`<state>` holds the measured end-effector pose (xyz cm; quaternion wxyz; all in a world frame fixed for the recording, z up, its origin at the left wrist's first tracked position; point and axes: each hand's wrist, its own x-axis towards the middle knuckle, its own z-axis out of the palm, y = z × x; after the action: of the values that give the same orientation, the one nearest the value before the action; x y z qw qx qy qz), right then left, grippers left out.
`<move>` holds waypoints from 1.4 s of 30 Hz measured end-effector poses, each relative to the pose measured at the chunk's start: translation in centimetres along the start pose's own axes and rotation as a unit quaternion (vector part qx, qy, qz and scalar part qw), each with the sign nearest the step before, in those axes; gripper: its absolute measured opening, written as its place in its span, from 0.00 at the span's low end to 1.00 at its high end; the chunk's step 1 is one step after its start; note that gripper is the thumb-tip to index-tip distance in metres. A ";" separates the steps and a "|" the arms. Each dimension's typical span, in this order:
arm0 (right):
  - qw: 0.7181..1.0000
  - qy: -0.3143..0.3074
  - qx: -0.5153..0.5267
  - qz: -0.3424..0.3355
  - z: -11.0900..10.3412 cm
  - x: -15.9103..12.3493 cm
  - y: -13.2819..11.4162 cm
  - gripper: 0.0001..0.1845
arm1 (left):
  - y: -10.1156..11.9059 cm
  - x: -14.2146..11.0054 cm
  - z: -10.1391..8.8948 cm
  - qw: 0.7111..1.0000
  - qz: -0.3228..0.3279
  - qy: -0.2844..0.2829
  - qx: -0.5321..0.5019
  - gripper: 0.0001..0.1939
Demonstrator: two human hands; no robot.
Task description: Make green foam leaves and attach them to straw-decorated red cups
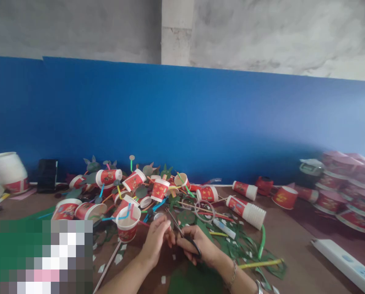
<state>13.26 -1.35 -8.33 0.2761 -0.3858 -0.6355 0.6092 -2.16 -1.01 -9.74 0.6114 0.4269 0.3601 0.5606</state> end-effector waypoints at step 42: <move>0.957 0.224 0.027 -0.180 1.6 0.5 0.7 0.11 | -0.5 -0.1 0.0 0.998 0.013 -0.016 0.062 0.13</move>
<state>11.82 -1.86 -9.25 0.5270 -0.3841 -0.5992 0.4645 -1.93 -1.11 -10.24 0.5819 0.4773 0.3787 0.5387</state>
